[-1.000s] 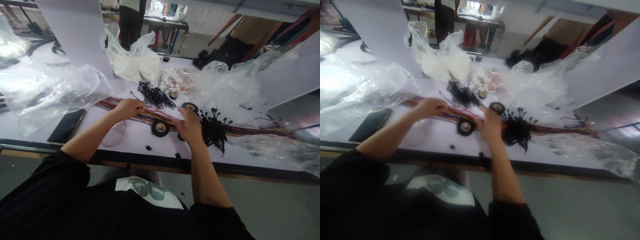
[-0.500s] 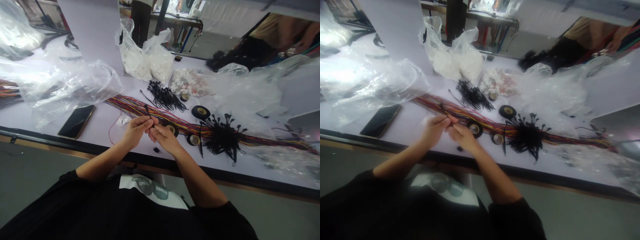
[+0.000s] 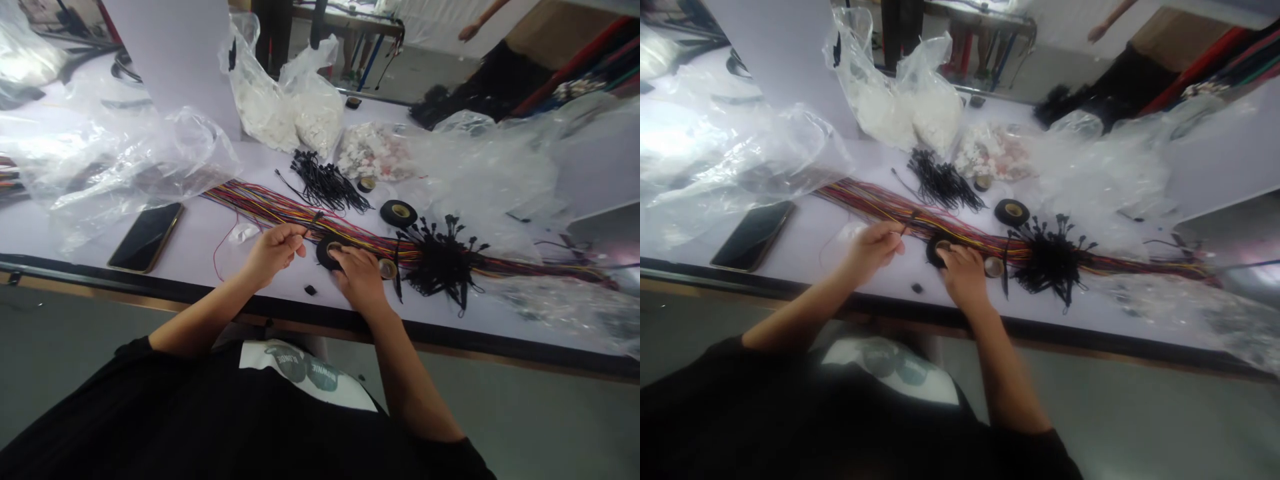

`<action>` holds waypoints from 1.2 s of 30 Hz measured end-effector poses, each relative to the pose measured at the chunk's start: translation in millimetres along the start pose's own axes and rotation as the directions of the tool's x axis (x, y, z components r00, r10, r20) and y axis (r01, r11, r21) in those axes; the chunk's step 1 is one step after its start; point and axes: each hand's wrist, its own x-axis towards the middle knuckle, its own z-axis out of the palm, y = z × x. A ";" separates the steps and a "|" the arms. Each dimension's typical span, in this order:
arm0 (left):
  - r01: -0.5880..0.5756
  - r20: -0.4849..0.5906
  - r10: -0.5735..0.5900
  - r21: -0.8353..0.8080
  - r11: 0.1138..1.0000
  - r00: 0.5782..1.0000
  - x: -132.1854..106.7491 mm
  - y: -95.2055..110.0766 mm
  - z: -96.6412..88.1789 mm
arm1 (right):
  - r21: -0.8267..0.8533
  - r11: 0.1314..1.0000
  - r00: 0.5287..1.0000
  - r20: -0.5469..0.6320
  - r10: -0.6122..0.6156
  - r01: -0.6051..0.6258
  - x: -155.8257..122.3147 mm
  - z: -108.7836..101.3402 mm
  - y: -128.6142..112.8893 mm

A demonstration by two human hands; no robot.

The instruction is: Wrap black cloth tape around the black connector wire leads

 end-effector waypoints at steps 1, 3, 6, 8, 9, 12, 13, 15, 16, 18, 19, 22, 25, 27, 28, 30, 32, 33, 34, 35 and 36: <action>-0.013 -0.015 0.013 0.027 1.000 1.000 -1.0 -1.0 1.8 | 0.058 0.998 0.999 -0.034 0.009 -0.007 -0.3 -0.2 -3.5; -0.075 -0.023 0.078 0.091 0.993 0.997 -2.8 -4.3 4.6 | 0.227 0.974 0.995 -0.090 0.032 -0.011 -2.4 -4.0 -10.6; -0.226 -0.004 0.231 0.190 0.956 0.973 -4.3 -11.8 8.1 | 0.441 0.897 0.985 -0.136 0.105 -0.034 -8.8 -11.4 -22.5; -0.302 0.005 0.310 0.240 0.923 0.951 -4.8 -16.5 10.2 | 0.506 0.862 0.978 -0.159 0.134 -0.036 -13.0 -14.2 -30.9; -0.323 0.009 0.332 0.258 0.910 0.943 -5.1 -18.2 11.1 | 0.524 0.851 0.974 -0.174 0.145 -0.033 -14.7 -14.7 -34.8; -0.370 0.030 0.378 0.289 0.883 0.925 -6.5 -21.1 12.7 | 0.547 0.837 0.961 -0.221 0.167 -0.020 -17.6 -15.0 -43.3; -0.389 0.038 0.396 0.297 0.872 0.917 -7.1 -21.5 12.8 | 0.548 0.837 0.958 -0.230 0.171 -0.018 -17.9 -15.2 -45.1; -0.431 0.052 0.439 0.315 0.845 0.897 -8.5 -22.1 12.4 | 0.537 0.843 0.956 -0.237 0.175 -0.021 -18.3 -15.9 -47.3; -0.452 0.060 0.458 0.323 0.832 0.887 -9.4 -22.5 12.1 | 0.526 0.850 0.956 -0.235 0.177 -0.028 -18.3 -16.3 -48.0; -0.479 0.074 0.484 0.333 0.812 0.872 -11.2 -23.2 11.4 | 0.497 0.867 0.957 -0.232 0.176 -0.039 -18.4 -17.1 -48.8; -0.485 0.082 0.488 0.335 0.808 0.869 -12.1 -23.4 11.2 | 0.480 0.876 0.957 -0.232 0.172 -0.041 -18.4 -17.4 -49.1; -0.487 0.107 0.481 0.336 0.806 0.870 -14.5 -23.1 11.8 | 0.433 0.900 0.961 -0.227 0.160 -0.047 -18.7 -17.6 -49.7; -0.487 0.103 0.484 0.347 0.802 0.869 -16.0 -20.8 13.9 | 0.402 0.914 0.964 -0.220 0.148 -0.049 -19.3 -17.1 -50.2; -0.492 0.085 0.497 0.362 0.792 0.863 -16.5 -18.7 15.7 | 0.391 0.919 0.965 -0.222 0.139 -0.042 -19.6 -16.6 -50.6; -0.491 0.075 0.501 0.367 0.790 0.862 -16.7 -17.8 16.4 | 0.383 0.923 0.965 -0.227 0.134 -0.038 -19.7 -16.2 -50.9; -0.471 0.057 0.484 0.357 0.807 0.873 -17.0 -16.6 17.7 | 0.352 0.936 0.962 -0.244 0.120 -0.028 -19.3 -15.4 -51.9; -0.423 0.043 0.433 0.319 0.848 0.900 -17.5 -16.4 18.7 | 0.290 0.957 0.958 -0.271 0.099 -0.017 -18.0 -14.7 -53.5; -0.399 0.038 0.407 0.299 0.867 0.912 -17.8 -16.7 19.3 | 0.246 0.969 0.955 -0.283 0.088 -0.016 -17.0 -14.6 -54.5; -0.382 0.036 0.388 0.282 0.880 0.921 -18.2 -17.3 20.1 | 0.195 0.981 0.954 -0.288 0.077 -0.020 -15.7 -14.7 -55.5; -0.369 0.036 0.373 0.265 0.891 0.927 -18.6 -18.0 21.0 | 0.143 0.989 0.955 -0.288 0.065 -0.024 -14.2 -15.0 -56.4; -0.359 0.040 0.360 0.244 0.901 0.932 -19.1 -18.8 22.0 | 0.093 0.995 0.958 -0.284 0.050 -0.024 -12.5 -15.5 -57.2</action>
